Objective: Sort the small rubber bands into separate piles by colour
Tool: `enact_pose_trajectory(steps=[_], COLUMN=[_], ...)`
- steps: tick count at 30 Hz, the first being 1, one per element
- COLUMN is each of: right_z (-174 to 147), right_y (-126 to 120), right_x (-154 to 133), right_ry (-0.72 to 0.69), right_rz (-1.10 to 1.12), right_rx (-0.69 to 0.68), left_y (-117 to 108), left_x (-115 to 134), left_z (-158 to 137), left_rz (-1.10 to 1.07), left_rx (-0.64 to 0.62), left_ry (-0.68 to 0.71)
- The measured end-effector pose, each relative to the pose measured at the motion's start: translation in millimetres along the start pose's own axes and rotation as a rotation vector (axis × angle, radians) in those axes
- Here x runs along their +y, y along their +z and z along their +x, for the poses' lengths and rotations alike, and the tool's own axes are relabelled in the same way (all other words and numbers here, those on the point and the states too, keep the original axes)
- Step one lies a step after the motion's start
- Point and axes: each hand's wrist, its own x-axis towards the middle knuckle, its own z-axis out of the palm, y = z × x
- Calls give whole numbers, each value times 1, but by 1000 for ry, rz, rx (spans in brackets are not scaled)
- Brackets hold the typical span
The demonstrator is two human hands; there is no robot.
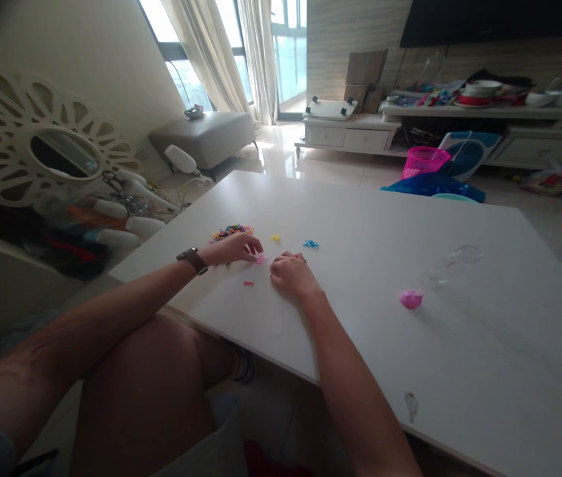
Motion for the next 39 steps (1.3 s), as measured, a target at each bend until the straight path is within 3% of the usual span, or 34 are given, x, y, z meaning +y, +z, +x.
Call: enact_pose_trajectory(steps=[8, 12, 18, 22, 27, 31, 39], right_z=[-2, -4, -2, 0, 0, 0, 3], right_y=[13, 18, 18, 17, 13, 12, 14], right_x=[-25, -29, -24, -20, -18, -19, -17], right_ry=[-228, -237, -290, -257, -193, -169, -168], right_rz=[168, 179, 250, 198, 166, 162, 175], right_rx=[-31, -58, 24, 129, 126, 110, 139], left_y=[-29, -40, -42, -43, -44, -43, -44], left_x=[-27, -38, -49, -53, -56, -61, -71], left_z=[-18, -29, -44, -52, -57, -56, -58], left_rz=[38, 70, 68, 57, 81, 86, 40], left_rx=[295, 394, 333, 248, 173, 199, 365], left_ry=[-104, -188, -276, -311, -327, -313, -217])
